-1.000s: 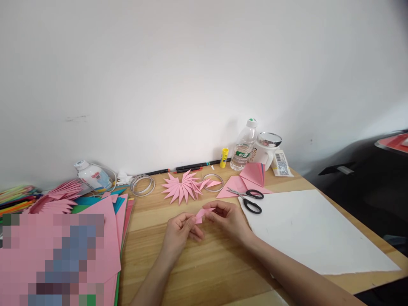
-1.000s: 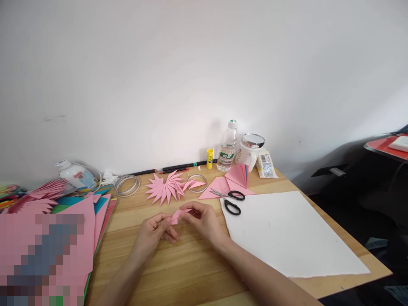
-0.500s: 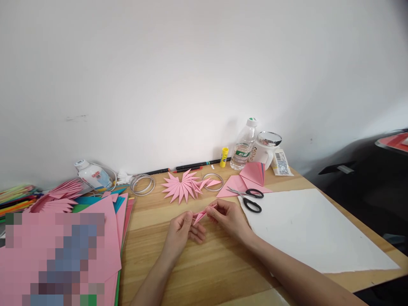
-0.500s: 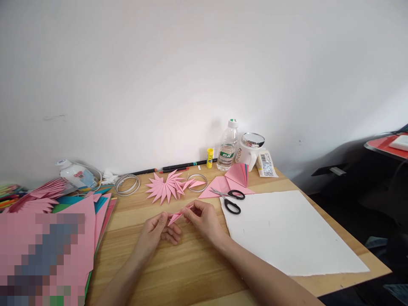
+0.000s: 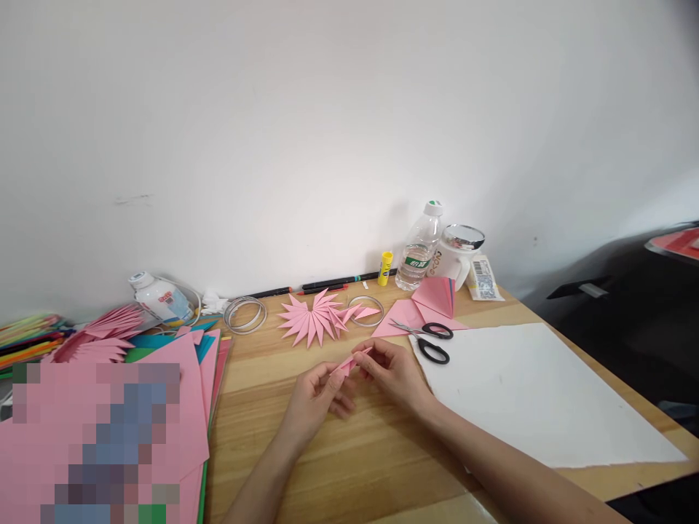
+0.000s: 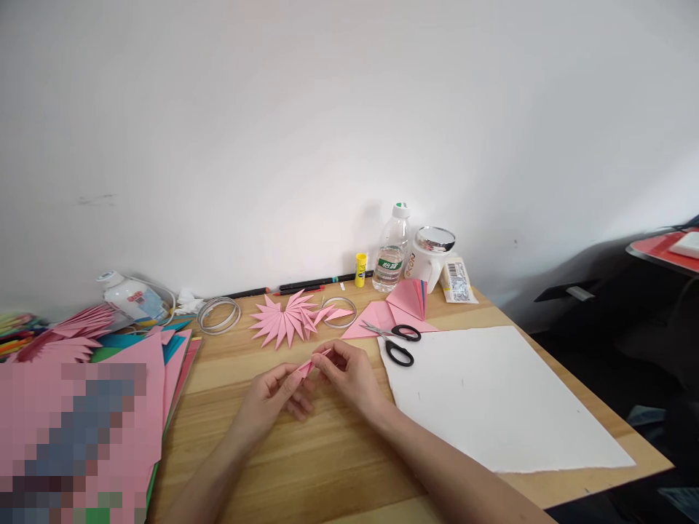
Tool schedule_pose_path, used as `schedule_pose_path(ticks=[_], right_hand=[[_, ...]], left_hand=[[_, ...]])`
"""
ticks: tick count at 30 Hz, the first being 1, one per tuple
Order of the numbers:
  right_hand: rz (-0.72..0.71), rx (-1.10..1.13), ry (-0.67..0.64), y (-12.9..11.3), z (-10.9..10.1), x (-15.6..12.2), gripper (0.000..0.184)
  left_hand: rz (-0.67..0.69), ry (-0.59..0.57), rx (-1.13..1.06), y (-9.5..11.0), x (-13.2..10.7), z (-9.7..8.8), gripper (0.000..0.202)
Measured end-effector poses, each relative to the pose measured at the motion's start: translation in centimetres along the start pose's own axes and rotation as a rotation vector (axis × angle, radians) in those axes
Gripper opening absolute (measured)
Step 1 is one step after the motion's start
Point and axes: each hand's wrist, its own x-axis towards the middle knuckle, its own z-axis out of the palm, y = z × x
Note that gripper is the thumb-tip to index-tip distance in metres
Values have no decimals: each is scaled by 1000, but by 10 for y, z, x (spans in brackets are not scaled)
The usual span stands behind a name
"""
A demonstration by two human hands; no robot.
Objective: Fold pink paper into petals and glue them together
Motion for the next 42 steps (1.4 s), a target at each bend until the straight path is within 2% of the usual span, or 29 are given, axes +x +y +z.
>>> schedule_pose_path(ticks=[4, 7, 9, 12, 16, 19, 22, 24, 27, 32, 38, 42], right_hand=[[-44, -35, -28, 3, 2, -3, 27], [-72, -26, -70, 3, 4, -5, 28], [-80, -9, -81, 2, 4, -6, 30], [-113, -91, 1, -2, 1, -3, 29], [-277, -422, 82, -6, -15, 17, 15], [-413, -799, 85, -5, -32, 43, 35], [-441, -1130, 4, 0, -44, 70, 43], [-420, -1215, -90, 3, -46, 83, 39], [-418, -1226, -162, 5, -43, 94, 32], [-428, -1210, -182, 0, -37, 95, 21], [-470, -1157, -186, -13, -42, 82, 29], [-412, -1110, -207, -6, -46, 78, 45]], left_hand=[[2, -97, 60, 1, -3, 2, 40], [11, -125, 47, 0, -3, 2, 37], [5, -91, -8, -2, -2, 2, 40], [0, 33, -115, -4, 1, 1, 49], [49, 221, -223, -3, 4, -3, 51], [63, 300, -284, -2, 6, -7, 43], [69, 317, -329, 0, 5, -9, 40], [75, 314, -348, 0, 5, -9, 38], [90, 320, -366, 0, 6, -9, 33], [108, 314, -375, -2, 6, -9, 29], [120, 338, -360, -2, 7, -10, 30], [103, 327, -349, -1, 7, -10, 28]])
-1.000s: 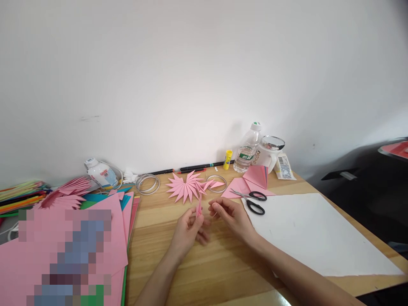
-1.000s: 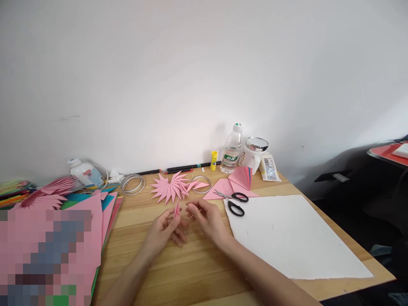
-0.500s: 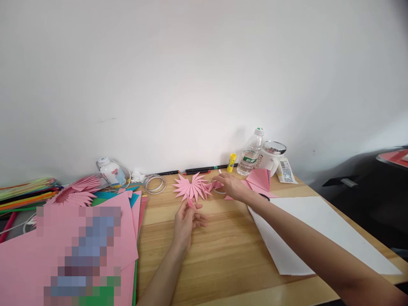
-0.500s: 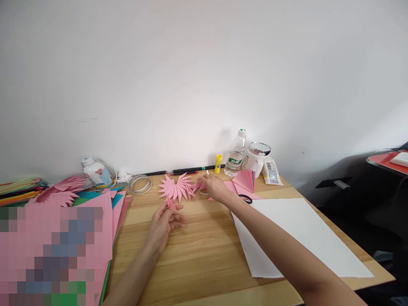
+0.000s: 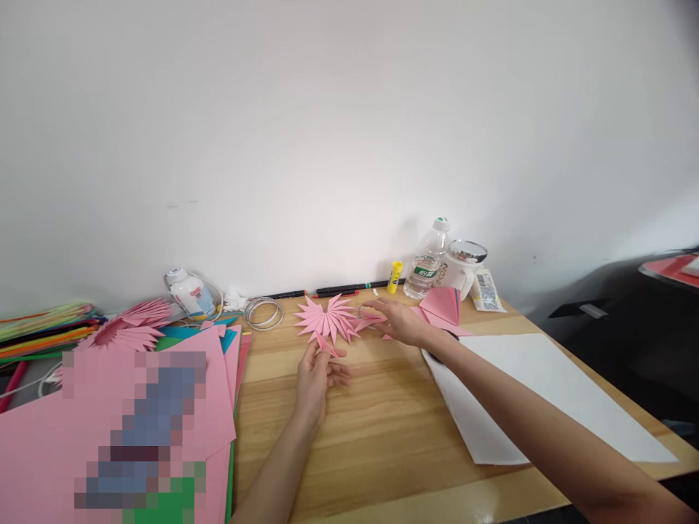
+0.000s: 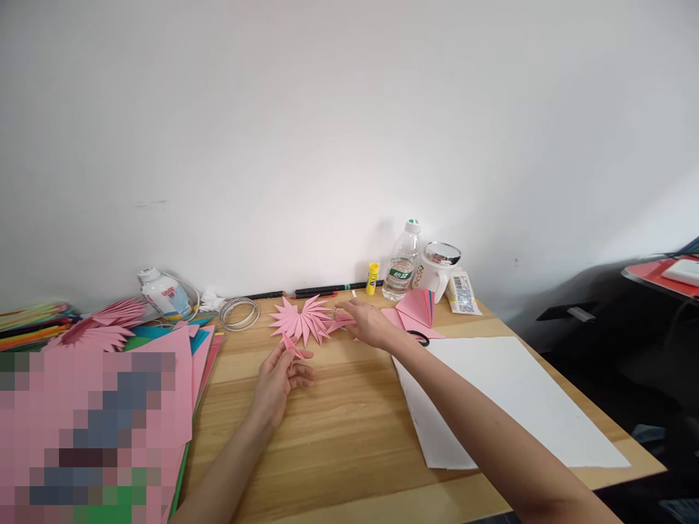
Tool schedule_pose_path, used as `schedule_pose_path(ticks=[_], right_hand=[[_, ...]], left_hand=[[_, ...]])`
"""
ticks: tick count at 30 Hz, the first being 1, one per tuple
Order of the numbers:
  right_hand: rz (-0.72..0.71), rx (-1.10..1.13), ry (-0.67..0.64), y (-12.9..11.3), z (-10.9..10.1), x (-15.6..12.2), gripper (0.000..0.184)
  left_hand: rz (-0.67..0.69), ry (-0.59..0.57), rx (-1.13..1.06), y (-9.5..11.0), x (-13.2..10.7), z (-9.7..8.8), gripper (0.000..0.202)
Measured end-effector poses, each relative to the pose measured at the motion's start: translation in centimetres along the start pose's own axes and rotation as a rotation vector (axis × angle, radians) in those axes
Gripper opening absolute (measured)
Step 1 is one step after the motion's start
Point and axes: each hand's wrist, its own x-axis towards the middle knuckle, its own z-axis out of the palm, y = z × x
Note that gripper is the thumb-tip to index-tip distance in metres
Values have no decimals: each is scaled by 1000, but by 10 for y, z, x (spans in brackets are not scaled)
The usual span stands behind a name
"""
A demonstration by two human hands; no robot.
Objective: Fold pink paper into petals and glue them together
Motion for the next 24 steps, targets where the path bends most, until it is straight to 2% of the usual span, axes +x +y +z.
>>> schedule_pose_path(ticks=[3, 8, 12, 14, 18, 24], right_hand=[[51, 12, -21, 2, 7, -3, 53], [45, 43, 43, -8, 0, -6, 41], [-48, 336, 92, -19, -10, -11, 24], [-9, 502, 71, -22, -12, -12, 18], [144, 697, 29, -20, -7, -15, 20], [144, 555, 74, -13, 11, -23, 18]], left_hand=[[-1, -1, 2, 1, 0, 0, 30], [23, 19, -17, 1, 1, 0, 34], [54, 57, -43, 0, 3, -1, 30], [65, 70, -59, 0, 4, -2, 26], [66, 58, -86, 1, 4, -2, 24], [69, 57, -112, 0, 3, -1, 26]])
